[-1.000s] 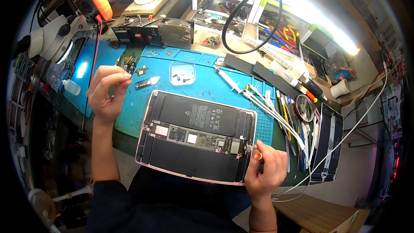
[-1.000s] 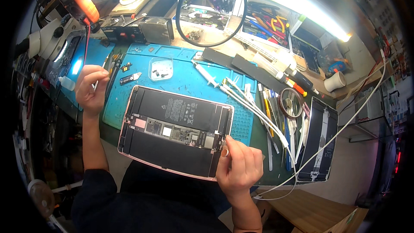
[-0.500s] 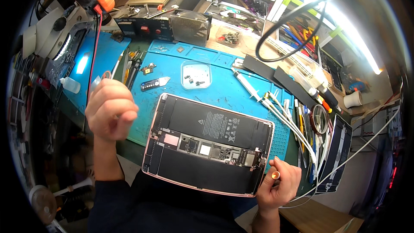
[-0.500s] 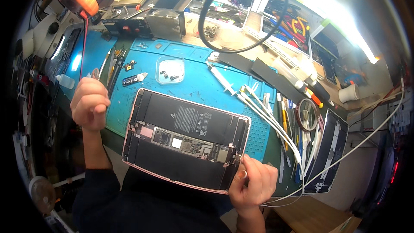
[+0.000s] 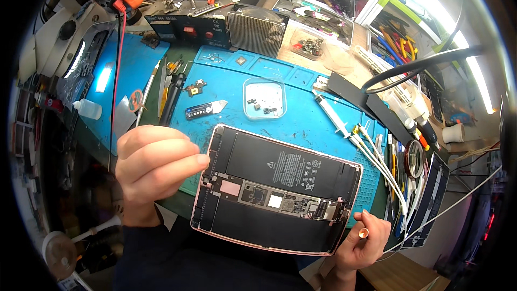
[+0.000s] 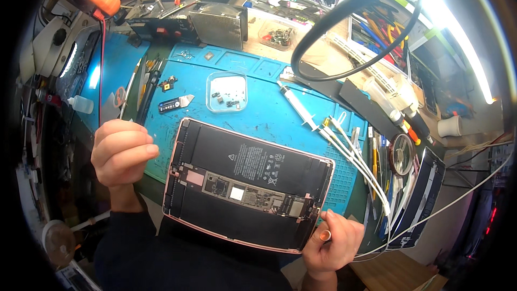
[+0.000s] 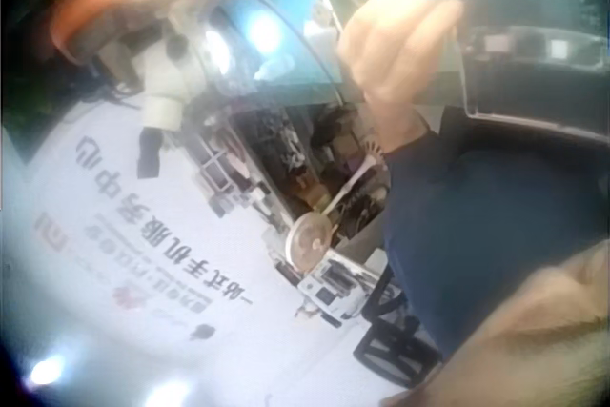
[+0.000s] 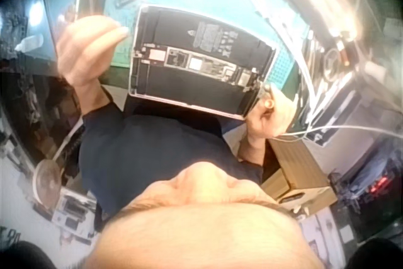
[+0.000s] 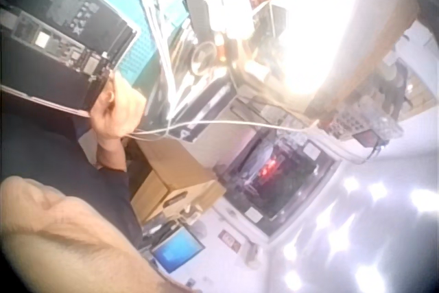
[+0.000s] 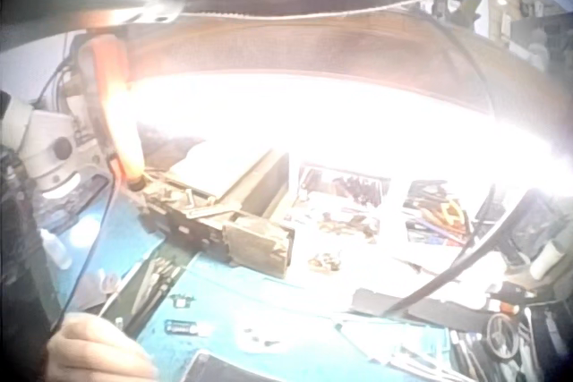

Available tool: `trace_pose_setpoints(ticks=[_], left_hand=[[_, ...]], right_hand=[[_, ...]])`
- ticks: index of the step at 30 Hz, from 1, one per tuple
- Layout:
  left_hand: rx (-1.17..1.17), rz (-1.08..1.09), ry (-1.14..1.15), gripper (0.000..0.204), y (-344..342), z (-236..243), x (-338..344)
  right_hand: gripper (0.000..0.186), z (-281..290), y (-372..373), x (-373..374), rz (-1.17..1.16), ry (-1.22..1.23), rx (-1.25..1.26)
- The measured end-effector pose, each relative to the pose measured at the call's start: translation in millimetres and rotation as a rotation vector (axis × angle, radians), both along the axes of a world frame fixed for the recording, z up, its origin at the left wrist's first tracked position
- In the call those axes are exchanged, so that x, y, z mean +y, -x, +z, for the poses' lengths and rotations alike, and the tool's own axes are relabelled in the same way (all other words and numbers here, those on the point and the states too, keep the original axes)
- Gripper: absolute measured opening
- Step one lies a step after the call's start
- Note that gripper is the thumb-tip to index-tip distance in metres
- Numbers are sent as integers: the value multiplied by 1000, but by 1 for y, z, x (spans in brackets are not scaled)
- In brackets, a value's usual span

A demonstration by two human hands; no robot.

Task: The person disassembles a tablet, removes the battery, and uses a screwdriver to adjust internal components. They then reassemble the tablet and inspect it.

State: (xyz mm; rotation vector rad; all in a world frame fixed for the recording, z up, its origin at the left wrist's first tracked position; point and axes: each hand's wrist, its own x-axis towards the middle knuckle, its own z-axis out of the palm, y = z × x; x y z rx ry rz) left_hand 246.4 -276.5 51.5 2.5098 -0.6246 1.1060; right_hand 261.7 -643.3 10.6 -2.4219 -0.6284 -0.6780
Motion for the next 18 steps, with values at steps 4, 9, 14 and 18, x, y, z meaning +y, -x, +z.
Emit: trace_pose_setpoints(ticks=[4,9,14,18], left_hand=[[29,-14,26,14,0,1,-4],[-18,-73,61,41,6,-8,5],[-7,-51,134,15,6,-12,-1],[20,-40,52,13,1,-5,-5]], right_hand=[[17,-1,1,-1,-3,9,15],[18,2,0,0,-1,7,27],[19,3,0,1,5,-8,38],[19,2,-1,-1,3,-4,41]])
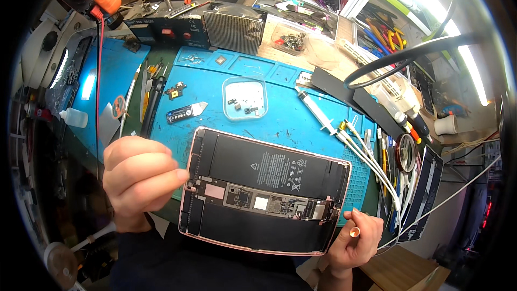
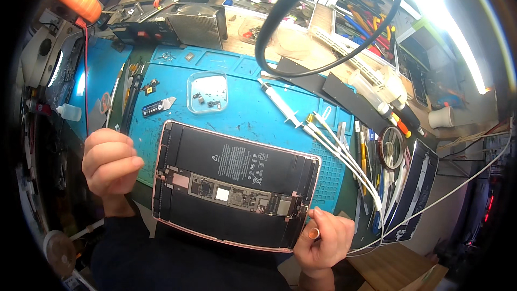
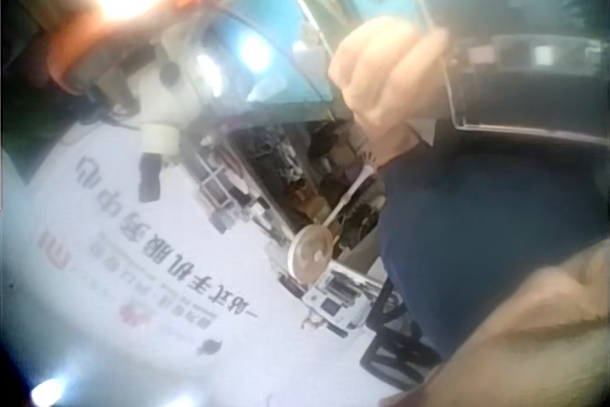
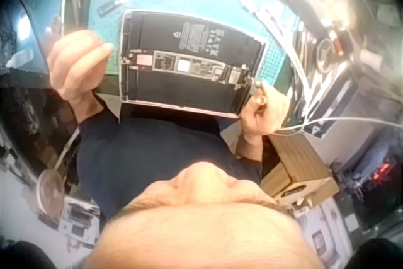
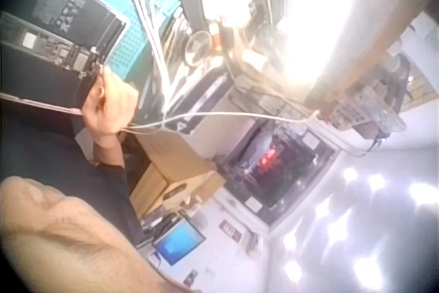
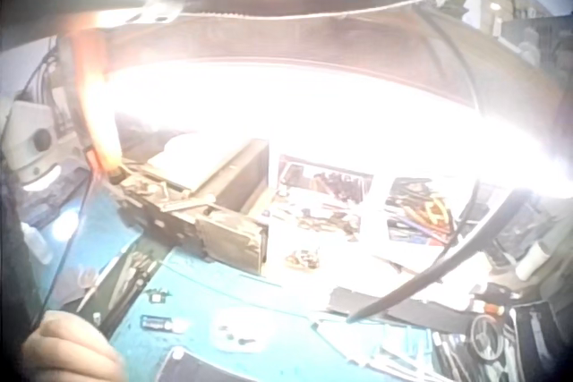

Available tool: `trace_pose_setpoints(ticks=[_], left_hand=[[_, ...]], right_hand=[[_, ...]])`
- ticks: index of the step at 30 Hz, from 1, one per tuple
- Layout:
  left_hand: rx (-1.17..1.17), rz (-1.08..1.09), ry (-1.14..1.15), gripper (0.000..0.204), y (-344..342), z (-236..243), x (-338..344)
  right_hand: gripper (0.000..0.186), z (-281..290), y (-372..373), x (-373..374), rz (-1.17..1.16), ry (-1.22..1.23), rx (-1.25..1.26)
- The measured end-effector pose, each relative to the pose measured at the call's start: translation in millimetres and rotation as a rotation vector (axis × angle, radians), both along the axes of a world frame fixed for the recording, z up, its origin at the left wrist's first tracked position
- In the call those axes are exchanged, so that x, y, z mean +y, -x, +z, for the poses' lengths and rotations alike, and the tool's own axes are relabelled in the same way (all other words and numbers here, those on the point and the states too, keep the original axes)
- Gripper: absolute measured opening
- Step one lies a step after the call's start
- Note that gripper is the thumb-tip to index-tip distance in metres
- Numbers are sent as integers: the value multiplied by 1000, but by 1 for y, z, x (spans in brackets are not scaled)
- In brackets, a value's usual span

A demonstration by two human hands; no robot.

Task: The person disassembles a tablet, removes the battery, and uses a screwdriver to adjust internal components. They then reassemble the tablet and inspect it.

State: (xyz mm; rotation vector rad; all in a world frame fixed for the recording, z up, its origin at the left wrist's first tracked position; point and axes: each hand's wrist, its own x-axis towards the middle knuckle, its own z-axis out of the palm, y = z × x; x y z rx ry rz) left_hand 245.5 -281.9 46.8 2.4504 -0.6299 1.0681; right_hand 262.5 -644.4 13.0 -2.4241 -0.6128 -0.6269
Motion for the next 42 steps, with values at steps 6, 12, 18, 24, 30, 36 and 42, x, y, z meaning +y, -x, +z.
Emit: trace_pose_setpoints(ticks=[6,12,18,24,30,36,42], left_hand=[[44,-13,-53,16,-1,6,0],[80,-76,-26,11,3,11,5],[-26,-105,6,20,-2,0,3],[-17,-129,6,23,-2,0,3],[-33,-152,41,22,-1,-4,3],[4,-132,-8,18,-3,5,0],[34,-81,-39,17,-4,6,-2]], right_hand=[[20,0,1,1,9,10,-2],[19,1,0,0,13,12,0],[17,0,0,0,16,0,-2],[16,-1,-1,1,13,-5,-9],[16,0,-1,1,11,-10,-6],[17,0,-1,0,17,-8,-5],[17,-1,-1,-2,20,-16,-15]])
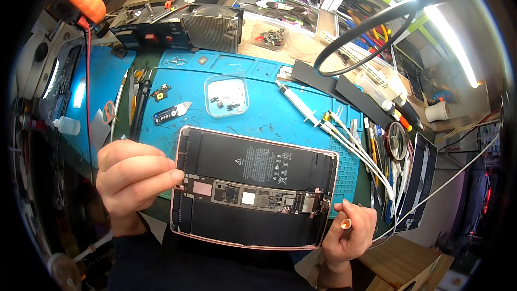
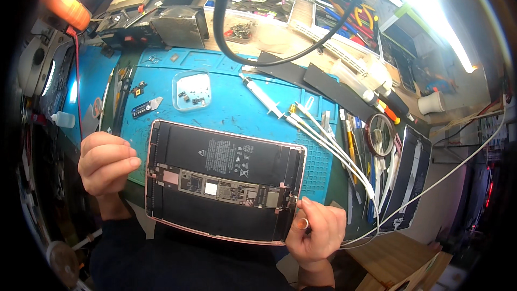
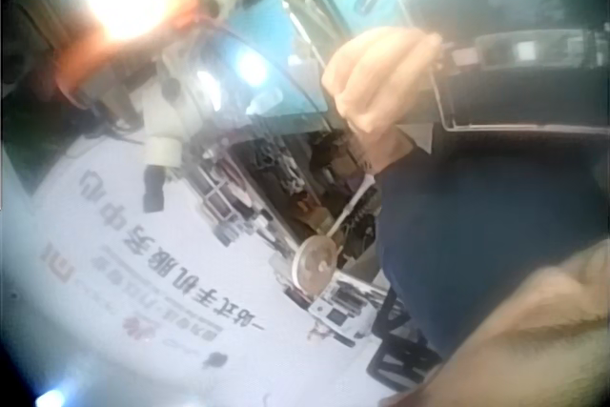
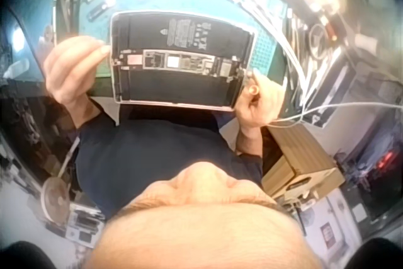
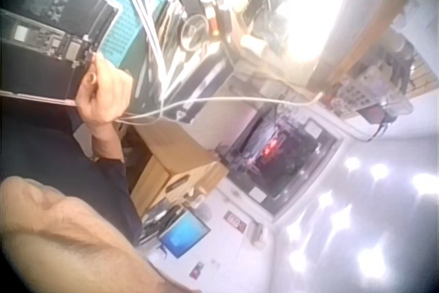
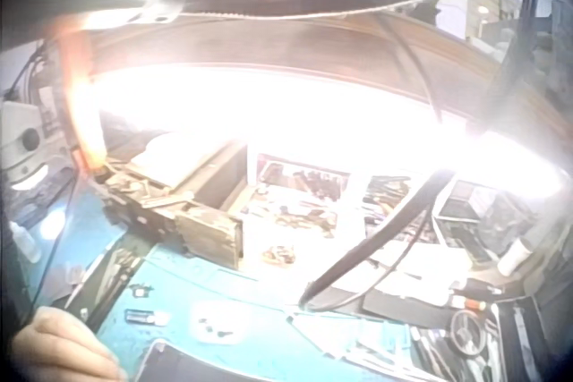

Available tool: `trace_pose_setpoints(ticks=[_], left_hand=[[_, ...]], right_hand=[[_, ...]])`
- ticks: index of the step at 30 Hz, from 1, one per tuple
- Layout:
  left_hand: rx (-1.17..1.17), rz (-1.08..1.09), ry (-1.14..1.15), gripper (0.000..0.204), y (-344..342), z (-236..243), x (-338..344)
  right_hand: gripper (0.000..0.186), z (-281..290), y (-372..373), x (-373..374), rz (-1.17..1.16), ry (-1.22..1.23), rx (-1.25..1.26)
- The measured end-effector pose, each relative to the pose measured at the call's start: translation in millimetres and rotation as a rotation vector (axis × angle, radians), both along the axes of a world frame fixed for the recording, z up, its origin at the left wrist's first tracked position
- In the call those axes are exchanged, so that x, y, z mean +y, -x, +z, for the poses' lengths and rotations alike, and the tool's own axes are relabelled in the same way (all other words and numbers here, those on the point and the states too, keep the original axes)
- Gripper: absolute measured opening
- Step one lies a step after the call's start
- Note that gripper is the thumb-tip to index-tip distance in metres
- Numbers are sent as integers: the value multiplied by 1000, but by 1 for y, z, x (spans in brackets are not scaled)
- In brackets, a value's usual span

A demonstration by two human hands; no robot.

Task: The person disassembles a tablet, removes the battery, and uses a screwdriver to adjust internal components. They then reassemble the tablet and inspect it.

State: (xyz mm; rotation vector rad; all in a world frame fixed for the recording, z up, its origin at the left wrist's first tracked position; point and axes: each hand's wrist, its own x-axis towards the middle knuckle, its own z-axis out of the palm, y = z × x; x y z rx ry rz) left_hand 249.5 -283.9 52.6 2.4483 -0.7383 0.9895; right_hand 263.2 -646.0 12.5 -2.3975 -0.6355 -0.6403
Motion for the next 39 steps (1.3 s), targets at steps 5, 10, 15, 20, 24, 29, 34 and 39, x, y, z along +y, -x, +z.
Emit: trace_pose_setpoints(ticks=[5,10,15,20,24,29,34,39], left_hand=[[-10,-36,17,16,1,0,2],[-47,-78,70,20,0,-9,7],[11,-66,-26,22,-4,-1,6],[29,-54,-20,22,-7,-6,5],[42,-92,7,24,-9,-6,3],[65,-94,8,26,-9,-8,5],[78,-83,-43,27,-10,-4,4],[68,-67,-50,26,-10,-4,2]], right_hand=[[16,1,2,0,-2,-36,-9],[33,0,11,-8,10,-83,-11],[63,-19,8,-25,-22,-201,-291],[56,-7,7,-24,63,-640,49],[62,0,-9,-20,58,-689,83],[79,-1,-22,-17,174,-596,-53],[72,-12,-24,-25,291,-450,-22],[65,-10,-27,-25,437,-408,-76]])
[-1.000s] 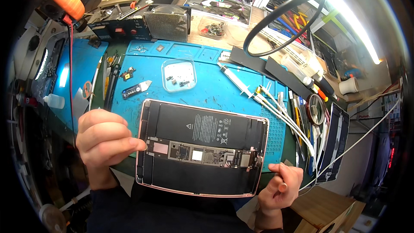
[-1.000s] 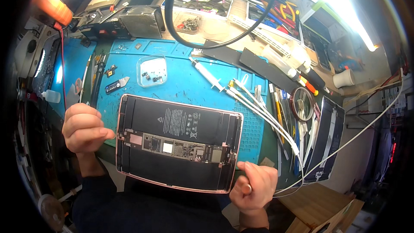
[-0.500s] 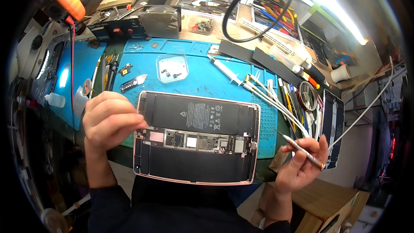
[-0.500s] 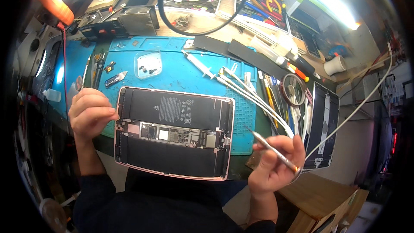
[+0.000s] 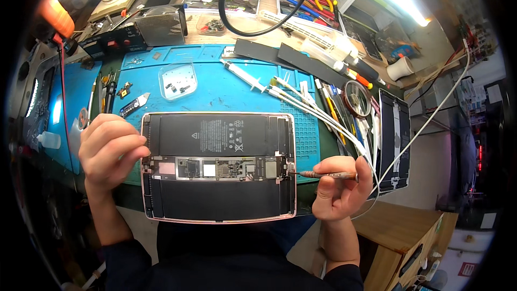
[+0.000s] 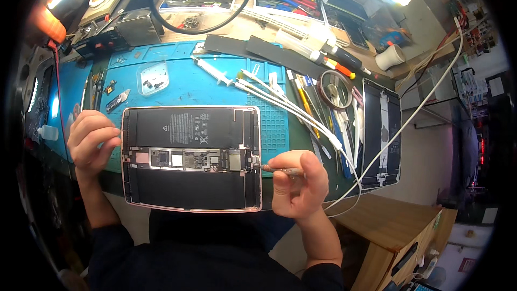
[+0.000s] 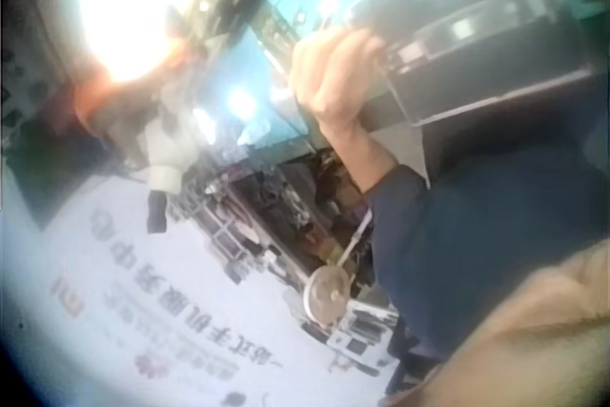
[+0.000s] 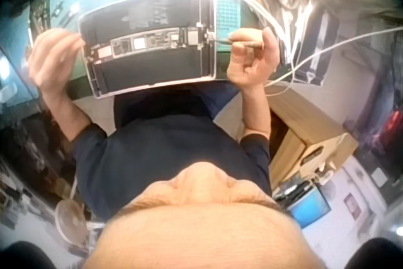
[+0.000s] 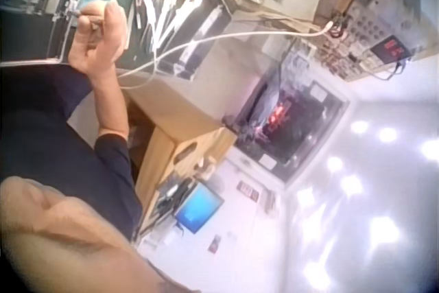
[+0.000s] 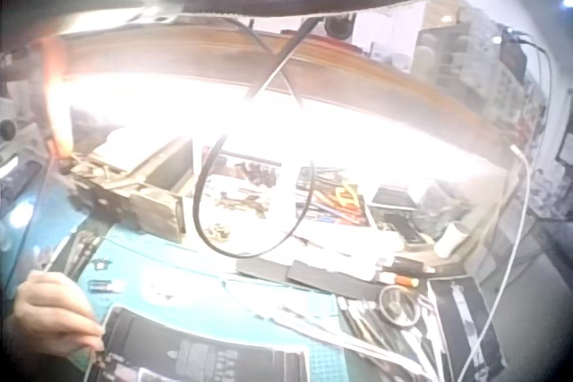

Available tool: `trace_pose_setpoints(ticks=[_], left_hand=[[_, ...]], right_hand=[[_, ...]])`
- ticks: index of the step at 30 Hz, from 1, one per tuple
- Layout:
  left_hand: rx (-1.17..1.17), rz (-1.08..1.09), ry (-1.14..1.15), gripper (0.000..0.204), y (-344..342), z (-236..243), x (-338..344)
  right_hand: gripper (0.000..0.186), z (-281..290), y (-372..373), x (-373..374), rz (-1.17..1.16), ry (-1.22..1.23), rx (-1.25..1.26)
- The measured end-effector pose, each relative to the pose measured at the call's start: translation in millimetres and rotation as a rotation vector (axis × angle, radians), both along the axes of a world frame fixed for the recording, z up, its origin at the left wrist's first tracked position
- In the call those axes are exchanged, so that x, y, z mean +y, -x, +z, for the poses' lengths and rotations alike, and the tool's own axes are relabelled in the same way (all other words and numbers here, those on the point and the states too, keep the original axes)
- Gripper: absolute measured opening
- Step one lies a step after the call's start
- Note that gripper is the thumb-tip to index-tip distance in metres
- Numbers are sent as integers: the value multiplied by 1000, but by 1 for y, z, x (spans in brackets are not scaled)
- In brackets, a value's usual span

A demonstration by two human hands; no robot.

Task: The person disassembles a tablet, removes the battery, and uses a screwdriver to adjust internal components. They then reassemble the tablet and inspect it.

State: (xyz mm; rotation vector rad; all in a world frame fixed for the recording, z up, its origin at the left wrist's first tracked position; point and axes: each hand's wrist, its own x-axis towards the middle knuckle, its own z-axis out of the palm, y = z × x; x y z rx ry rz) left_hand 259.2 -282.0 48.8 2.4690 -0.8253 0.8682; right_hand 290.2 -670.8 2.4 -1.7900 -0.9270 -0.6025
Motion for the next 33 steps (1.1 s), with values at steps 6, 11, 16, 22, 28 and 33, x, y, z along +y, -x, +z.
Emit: trace_pose_setpoints(ticks=[6,11,16,22,28,33], left_hand=[[1,-5,16,24,1,-4,2],[3,-4,11,24,1,-2,2],[13,-7,10,24,1,-2,1],[15,-10,12,25,2,-1,2],[9,-18,12,25,4,-1,2],[-3,-43,21,24,2,-2,1]], right_hand=[[61,-2,-2,4,-49,39,-37],[58,-3,-4,5,-64,57,-46],[57,-4,-6,5,-32,30,-49],[46,4,-9,5,-25,85,-148],[36,24,4,3,-56,89,43],[38,40,14,8,-69,202,134]])
